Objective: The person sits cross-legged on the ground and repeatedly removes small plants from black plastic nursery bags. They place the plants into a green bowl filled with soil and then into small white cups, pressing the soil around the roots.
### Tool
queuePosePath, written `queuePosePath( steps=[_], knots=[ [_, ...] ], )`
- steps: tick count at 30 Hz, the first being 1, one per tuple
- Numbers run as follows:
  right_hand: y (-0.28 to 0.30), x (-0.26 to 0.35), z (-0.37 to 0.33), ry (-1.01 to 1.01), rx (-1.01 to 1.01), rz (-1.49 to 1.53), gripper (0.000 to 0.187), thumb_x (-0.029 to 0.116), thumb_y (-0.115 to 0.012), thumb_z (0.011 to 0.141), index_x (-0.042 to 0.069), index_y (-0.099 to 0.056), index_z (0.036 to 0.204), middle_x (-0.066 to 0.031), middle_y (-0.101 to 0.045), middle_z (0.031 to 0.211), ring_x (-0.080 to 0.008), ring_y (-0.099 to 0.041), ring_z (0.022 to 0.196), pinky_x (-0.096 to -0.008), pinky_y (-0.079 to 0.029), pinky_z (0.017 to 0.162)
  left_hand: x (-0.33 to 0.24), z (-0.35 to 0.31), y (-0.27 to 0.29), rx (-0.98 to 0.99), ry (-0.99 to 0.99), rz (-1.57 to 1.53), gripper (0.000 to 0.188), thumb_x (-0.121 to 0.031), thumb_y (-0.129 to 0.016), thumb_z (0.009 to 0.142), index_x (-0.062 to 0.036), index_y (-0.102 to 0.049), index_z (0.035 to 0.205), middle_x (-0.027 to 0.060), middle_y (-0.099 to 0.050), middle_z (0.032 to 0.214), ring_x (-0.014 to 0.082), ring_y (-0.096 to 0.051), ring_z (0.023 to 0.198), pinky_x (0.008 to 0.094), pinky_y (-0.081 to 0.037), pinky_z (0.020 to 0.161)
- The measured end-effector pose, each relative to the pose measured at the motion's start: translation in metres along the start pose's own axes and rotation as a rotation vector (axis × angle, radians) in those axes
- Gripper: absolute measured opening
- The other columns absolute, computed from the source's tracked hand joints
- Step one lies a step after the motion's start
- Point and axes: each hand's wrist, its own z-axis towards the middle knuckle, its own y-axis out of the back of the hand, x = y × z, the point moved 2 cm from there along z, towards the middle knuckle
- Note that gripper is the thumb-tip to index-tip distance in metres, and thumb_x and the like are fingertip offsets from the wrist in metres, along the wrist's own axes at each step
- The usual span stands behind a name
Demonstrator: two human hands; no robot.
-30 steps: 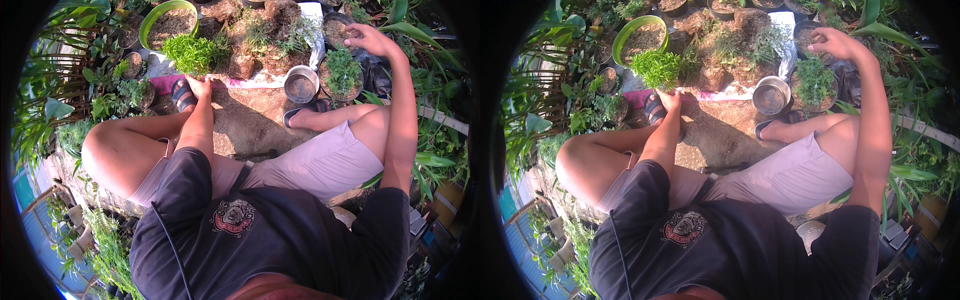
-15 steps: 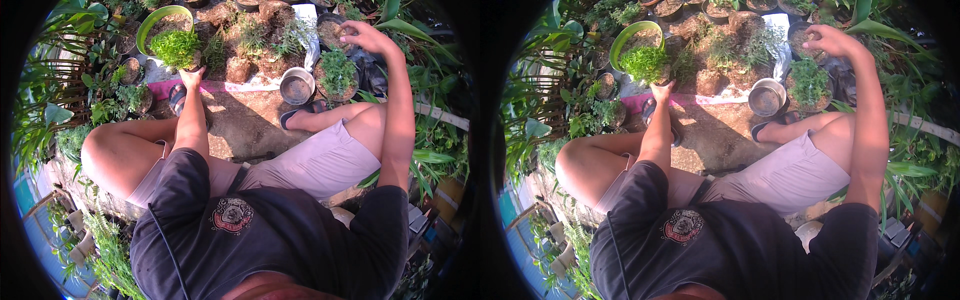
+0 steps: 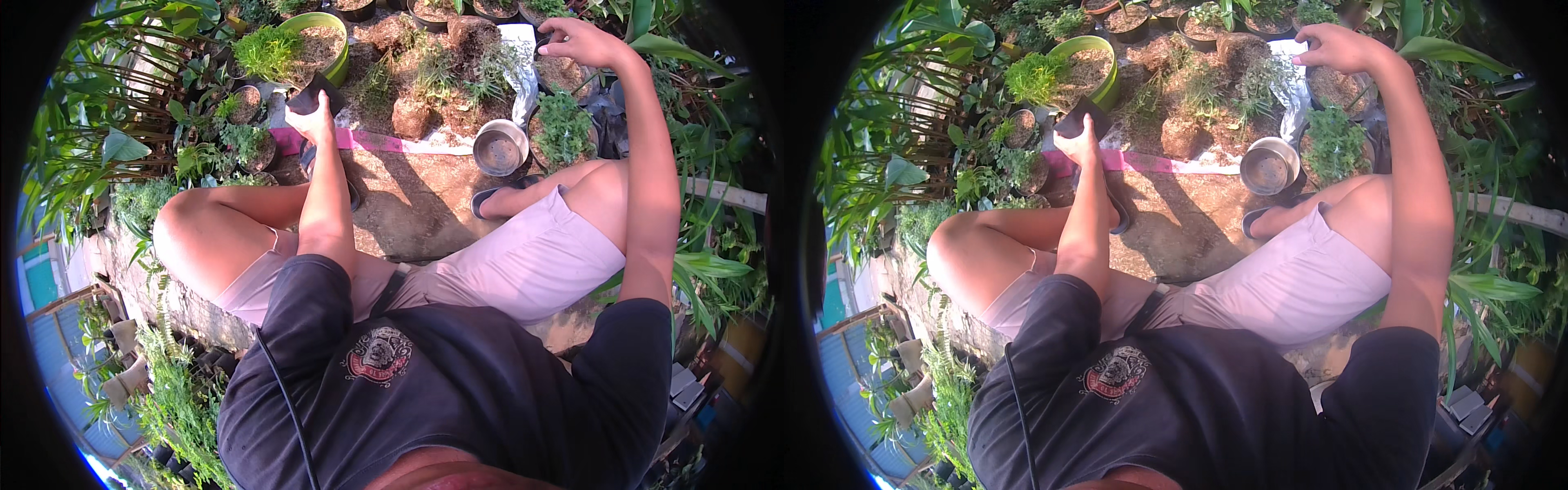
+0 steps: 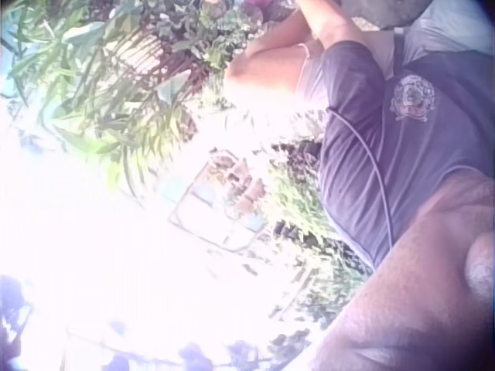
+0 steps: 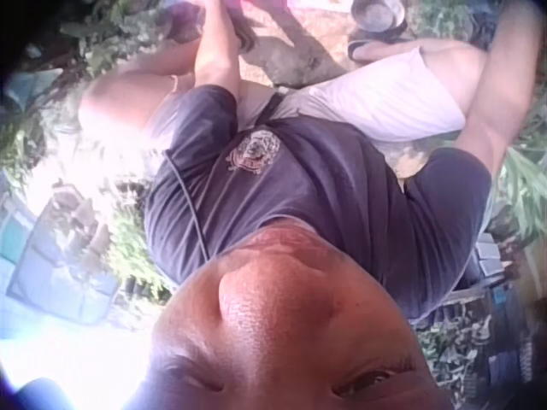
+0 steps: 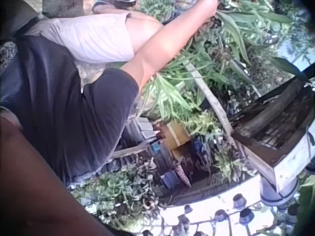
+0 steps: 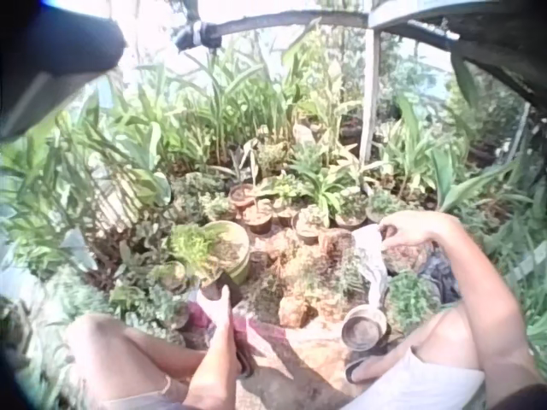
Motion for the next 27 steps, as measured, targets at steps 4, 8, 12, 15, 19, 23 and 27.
queuePosePath(
  steps=[4,8,12,15,19,23,27],
  knots=[
    [-0.004,0.021,0.011,0.005,0.053,0.127,0.054,0.034,-0.067,0.09,0.001,-0.052,0.13,-0.0116,-0.066,0.095,-0.0189,-0.061,0.087,-0.0344,-0.049,0.077,-0.037,0.005,-0.002,0.002,-0.101,-0.047,0.098,-0.04,-0.086,0.064,0.0106,-0.039,0.133,0.0239,-0.047,0.127,0.0366,-0.048,0.12,0.0439,-0.039,0.105],
    [-0.012,0.05,0.026,0.132,0.059,0.235,0.062,0.041,-0.066,0.089,-0.001,-0.051,0.133,-0.0176,-0.064,0.117,-0.0259,-0.062,0.107,-0.0364,-0.047,0.094,-0.093,0.001,-0.008,0.066,-0.172,-0.187,0.096,-0.036,-0.087,0.064,0.011,-0.038,0.132,0.0235,-0.046,0.127,0.0361,-0.046,0.12,0.0427,-0.037,0.106],
    [-0.032,0.092,0.059,0.249,-0.044,0.413,0.071,0.049,-0.068,0.087,0.0,-0.049,0.135,-0.0182,-0.062,0.121,-0.0245,-0.062,0.107,-0.0359,-0.051,0.087,-0.155,-0.012,-0.015,0.161,-0.319,-0.341,0.093,-0.033,-0.087,0.063,0.0106,-0.039,0.13,0.0216,-0.046,0.124,0.0341,-0.047,0.118,0.0422,-0.039,0.103],
    [-0.048,0.117,0.087,0.182,-0.155,0.553,0.09,0.058,-0.07,0.081,0.001,-0.039,0.143,-0.0184,-0.05,0.137,-0.0265,-0.054,0.12,-0.0385,-0.049,0.091,-0.198,-0.028,-0.015,0.217,-0.501,-0.279,0.091,-0.032,-0.086,0.061,0.0081,-0.041,0.13,0.0201,-0.047,0.12,0.0347,-0.05,0.113,0.0419,-0.041,0.1],
    [-0.076,0.129,0.107,0.171,-0.257,0.994,0.083,0.043,-0.075,0.082,0.002,-0.038,0.143,-0.0185,-0.053,0.134,-0.0236,-0.055,0.121,-0.0371,-0.048,0.097,-0.234,-0.06,-0.01,0.347,-0.649,-0.306,0.088,-0.029,-0.087,0.059,0.0037,-0.044,0.129,0.0197,-0.049,0.117,0.0349,-0.051,0.11,0.0438,-0.042,0.098],
    [-0.102,0.117,0.11,0.341,-0.203,1.488,0.068,0.019,-0.077,0.083,0.004,-0.043,0.139,-0.0102,-0.066,0.112,-0.0153,-0.062,0.105,-0.0301,-0.05,0.093,-0.243,-0.075,-0.004,0.377,-0.66,-0.272,0.086,-0.026,-0.087,0.058,0.0018,-0.046,0.129,0.0187,-0.05,0.115,0.0354,-0.052,0.108,0.0446,-0.043,0.095],
    [-0.115,0.108,0.116,0.335,-0.197,1.499,0.071,0.018,-0.08,0.079,-0.005,-0.043,0.136,-0.0129,-0.066,0.113,-0.0177,-0.064,0.103,-0.0311,-0.05,0.092,-0.24,-0.077,-0.006,0.428,-0.649,-0.248,0.087,-0.027,-0.087,0.058,0.0005,-0.046,0.13,0.0183,-0.05,0.117,0.0357,-0.051,0.11,0.0448,-0.043,0.096]
  ],
)
